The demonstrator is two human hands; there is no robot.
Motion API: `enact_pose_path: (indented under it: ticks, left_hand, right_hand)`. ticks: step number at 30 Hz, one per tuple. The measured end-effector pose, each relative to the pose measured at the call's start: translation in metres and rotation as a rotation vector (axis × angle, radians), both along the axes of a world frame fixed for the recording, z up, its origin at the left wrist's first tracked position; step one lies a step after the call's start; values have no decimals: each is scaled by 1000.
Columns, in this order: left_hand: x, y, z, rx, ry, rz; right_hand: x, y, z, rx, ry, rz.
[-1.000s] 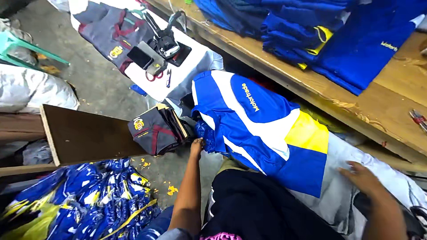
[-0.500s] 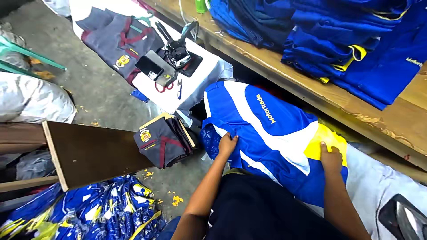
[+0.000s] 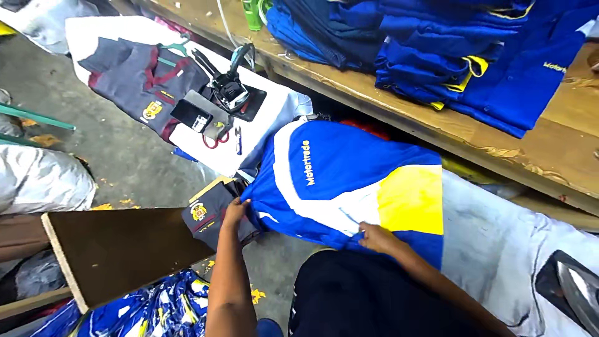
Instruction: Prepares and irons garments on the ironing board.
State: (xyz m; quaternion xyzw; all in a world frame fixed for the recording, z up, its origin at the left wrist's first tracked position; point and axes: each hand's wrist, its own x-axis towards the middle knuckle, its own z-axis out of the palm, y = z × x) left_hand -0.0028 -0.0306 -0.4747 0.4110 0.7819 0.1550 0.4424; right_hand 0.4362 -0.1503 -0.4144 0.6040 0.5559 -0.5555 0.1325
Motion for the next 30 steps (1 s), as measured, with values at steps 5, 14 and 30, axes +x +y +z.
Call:
enact_pose_path:
  ticks: [5,14,30]
  left_hand:
    - [36,9,13,16,329,-20]
    - [243,-42,57,198,203,-796]
    - [285,-73,38,165,371,-1038]
  right_hand:
    - [54,24,6,311,-196,-325]
    - [166,79,-35,640,-328,-776]
    - [157,-23,-16,423,-358,-651]
